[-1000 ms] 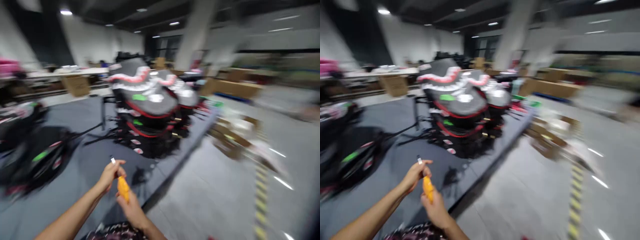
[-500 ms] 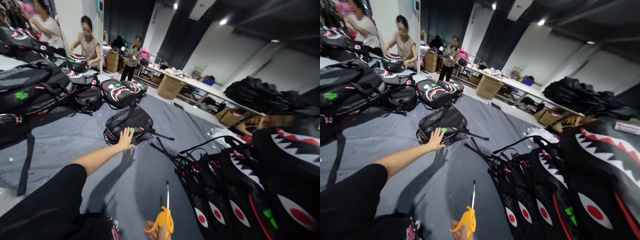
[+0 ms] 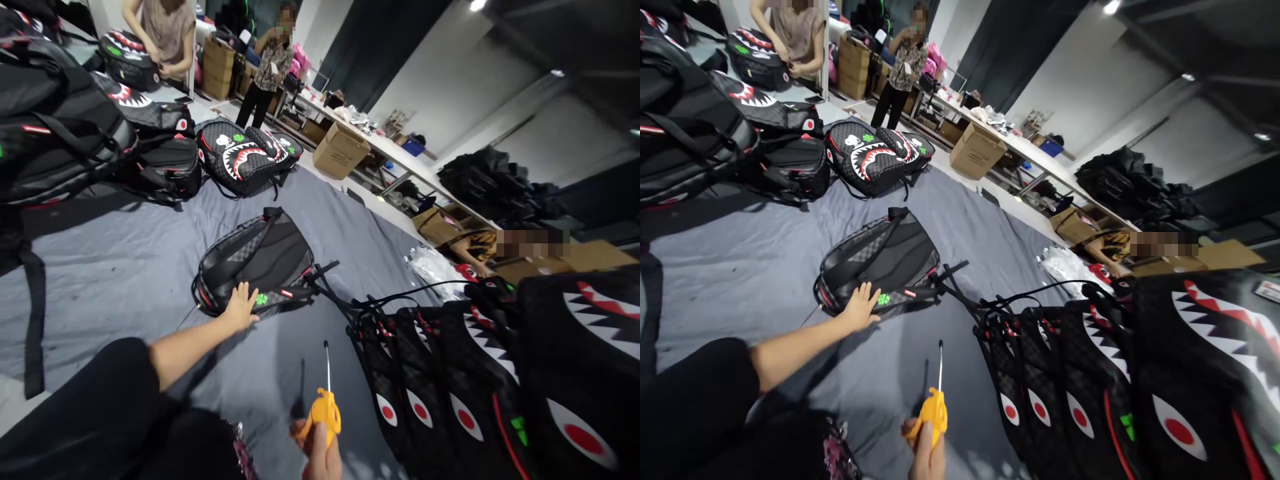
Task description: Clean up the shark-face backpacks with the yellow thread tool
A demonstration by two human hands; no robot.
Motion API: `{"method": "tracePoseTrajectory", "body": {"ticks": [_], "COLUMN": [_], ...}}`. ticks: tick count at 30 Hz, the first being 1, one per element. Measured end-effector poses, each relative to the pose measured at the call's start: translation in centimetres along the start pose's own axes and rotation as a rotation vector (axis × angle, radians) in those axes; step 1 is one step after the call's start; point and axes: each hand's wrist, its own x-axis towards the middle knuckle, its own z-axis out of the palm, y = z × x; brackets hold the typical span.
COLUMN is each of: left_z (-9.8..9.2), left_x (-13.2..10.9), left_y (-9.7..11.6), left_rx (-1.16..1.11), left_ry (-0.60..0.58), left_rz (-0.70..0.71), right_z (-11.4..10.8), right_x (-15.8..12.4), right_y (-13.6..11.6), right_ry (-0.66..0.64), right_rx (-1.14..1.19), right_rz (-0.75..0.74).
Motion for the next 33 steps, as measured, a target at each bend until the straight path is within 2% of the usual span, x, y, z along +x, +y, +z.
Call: {"method": "tracePoseTrajectory", "body": {"ticks": [3,5,7,9,11,13,15,17,19,22,24,26,29,31,32,33], "left_z": [-0.1,-1.0,-1.6,-1.5,-0.6,0.4,0.9,0.6,-0.1,-0.8,-0.6,-0.1,0.9,1.3,1.5,1.6], "left_x": [-7.7,-11.7,-14.4,-16.0,-16.8,-17.1,-17.1,-17.4,-18.5,-21.6,-23.8,-25.2,-25.5,-24.9,-24.5,-24.1], "left_y": [0.3,-0.1,-0.7,-1.3,-1.6,-1.4,-1.2,-1.0,-1.3,-2.6,-3.7,-4.7,-5.4,-5.7,-5.8,-6.0], "left_rx": [-0.109,-0.176,-0.149,-0.063,0.0,0.01,-0.015,-0.093,-0.285,-0.887,-1.361,-1.71,-1.923,-1.956,-1.96,-1.963], "left_ry": [0.026,0.153,0.303,0.326,0.25,0.216,0.243,0.289,0.343,0.339,0.284,0.269,0.23,0.189,0.181,0.184], "left_rz": [0.021,0.015,-0.074,-0.207,-0.31,-0.371,-0.411,-0.417,-0.388,-0.368,-0.453,-0.645,-0.95,-1.031,-1.043,-1.049], "right_z": [0.8,1.2,1.3,1.0,0.5,-0.1,-0.6,-1.0,-1.3,-0.9,0.1,1.9,4.7,5.8,6.1,6.2], "right_x": [1.0,1.3,1.4,1.7,2.5,3.7,5.3,7.0,8.9,12.3,14.3,15.3,14.0,12.1,11.3,10.5], "right_y": [-0.3,-0.4,-0.7,-1.3,-2.4,-4.0,-6.0,-8.1,-10.1,-12.4,-13.3,-13.4,-12.6,-12.3,-12.4,-12.6], "right_ry": [-0.008,-0.017,-0.049,-0.115,-0.21,-0.371,-0.531,-0.576,-0.574,-0.647,-0.672,-0.683,-0.789,-0.92,-0.956,-0.939], "right_rx": [0.001,-0.025,-0.068,-0.119,-0.153,-0.157,-0.162,-0.179,-0.21,-0.272,-0.313,-0.39,-0.568,-0.696,-0.76,-0.829], "right_rz": [-0.049,-0.105,-0.165,-0.224,-0.258,-0.249,-0.222,-0.22,-0.21,-0.122,-0.075,-0.077,-0.115,-0.151,-0.177,-0.209]}}
